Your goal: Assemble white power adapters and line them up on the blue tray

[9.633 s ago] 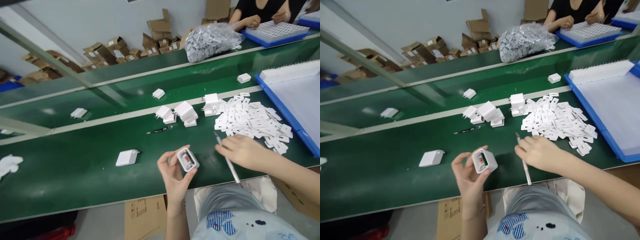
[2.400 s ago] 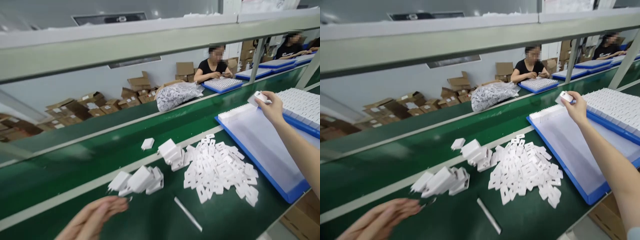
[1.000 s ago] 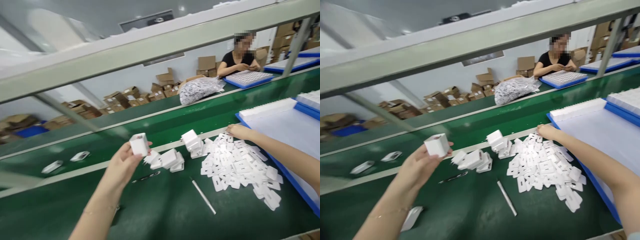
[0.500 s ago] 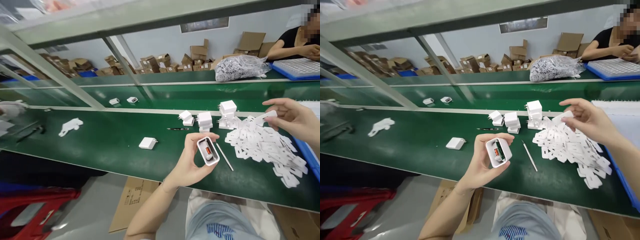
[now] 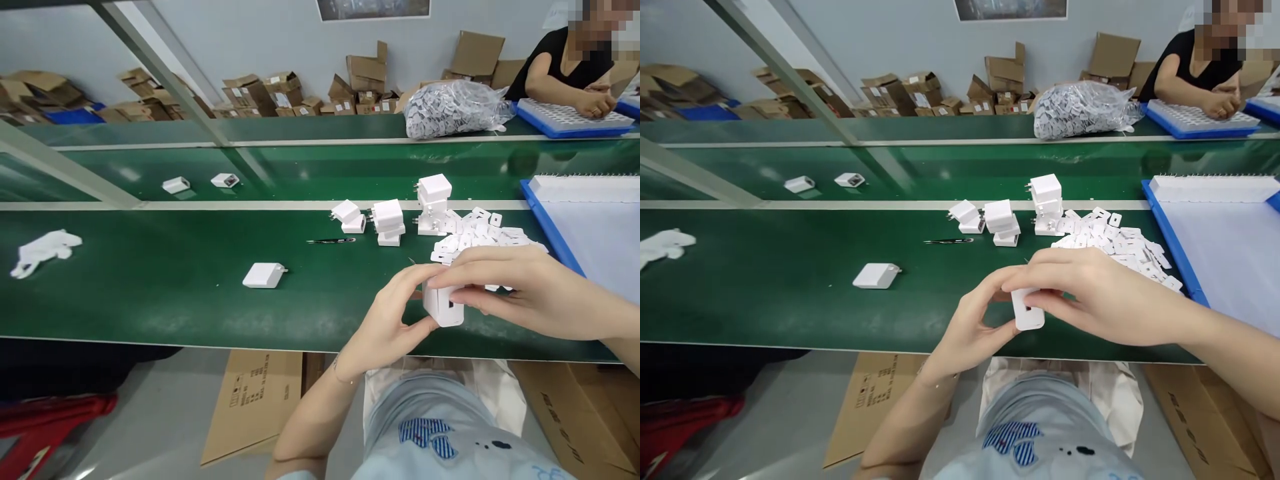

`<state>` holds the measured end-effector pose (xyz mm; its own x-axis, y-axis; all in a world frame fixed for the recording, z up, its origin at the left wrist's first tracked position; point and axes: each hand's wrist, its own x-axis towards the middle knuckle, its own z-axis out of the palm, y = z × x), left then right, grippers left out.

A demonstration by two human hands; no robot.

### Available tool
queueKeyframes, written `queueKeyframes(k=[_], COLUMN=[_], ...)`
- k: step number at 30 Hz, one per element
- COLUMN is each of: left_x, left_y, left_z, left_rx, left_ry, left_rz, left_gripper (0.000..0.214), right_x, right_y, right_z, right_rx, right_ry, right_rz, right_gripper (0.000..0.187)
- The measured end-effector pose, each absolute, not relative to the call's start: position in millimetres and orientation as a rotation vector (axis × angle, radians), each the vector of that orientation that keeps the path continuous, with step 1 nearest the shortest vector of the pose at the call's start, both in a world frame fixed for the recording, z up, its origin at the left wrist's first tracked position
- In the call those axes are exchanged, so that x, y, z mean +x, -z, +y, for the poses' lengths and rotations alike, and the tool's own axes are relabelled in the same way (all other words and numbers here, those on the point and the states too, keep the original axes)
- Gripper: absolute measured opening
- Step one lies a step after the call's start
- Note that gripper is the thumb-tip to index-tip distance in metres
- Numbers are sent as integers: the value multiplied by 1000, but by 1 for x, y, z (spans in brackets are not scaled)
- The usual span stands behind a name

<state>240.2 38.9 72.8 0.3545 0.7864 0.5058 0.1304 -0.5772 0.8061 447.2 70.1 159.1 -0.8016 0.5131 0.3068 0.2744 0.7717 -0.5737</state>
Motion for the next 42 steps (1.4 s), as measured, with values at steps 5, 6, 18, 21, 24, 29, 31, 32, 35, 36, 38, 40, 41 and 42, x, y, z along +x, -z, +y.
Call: queueKeyframes(k=[5, 6, 18, 21, 24, 29, 31, 32, 35, 36, 38, 40, 41, 42], left_x=[241, 241, 247, 266, 285, 293, 291, 290, 291, 291, 294, 298, 299, 301], left_y=[-66, -66, -66, -58, -55, -58, -60, -60, -61, -61, -61, -62, -62, -62], left_z=[42, 43, 50, 49, 49, 49, 49, 49, 49, 49, 49, 49, 49, 49], left_rx=[1897, 1916, 1978, 1551, 1274, 1271, 1311, 1324, 1360, 1371, 1390, 1398, 1399, 1396], left_ry=[-1323, -1322, -1409, -1454, -1546, -1569, -1541, -1531, -1535, -1551, -1586, -1622, -1640, -1657], left_rz=[823, 828, 977, 838, 808, 763, 770, 775, 760, 746, 717, 697, 689, 680], left_gripper=[57, 57, 55, 73, 63, 57, 57, 56, 54, 54, 54, 53, 53, 52], right_x=[447, 447, 459, 454, 453, 465, 470, 472, 473, 472, 468, 464, 463, 462], right_y=[-145, -142, -116, -109, -105, -107, -108, -108, -105, -104, -101, -100, -100, -101], right_z=[73, 75, 93, 89, 85, 80, 77, 76, 71, 70, 67, 65, 64, 64], right_rx=[-726, -760, -832, -772, -723, -675, -628, -606, -585, -583, -567, -547, -540, -531], right_ry=[-620, -638, -1431, -1284, -1103, -839, -842, -843, -696, -608, -456, -365, -340, -328], right_rz=[-2433, -2414, -1987, -1886, -1949, -2179, -2247, -2266, -2270, -2254, -2226, -2207, -2198, -2188], right_gripper=[33, 35, 53, 52, 47, 52, 52, 51, 46, 43, 38, 31, 28, 26])
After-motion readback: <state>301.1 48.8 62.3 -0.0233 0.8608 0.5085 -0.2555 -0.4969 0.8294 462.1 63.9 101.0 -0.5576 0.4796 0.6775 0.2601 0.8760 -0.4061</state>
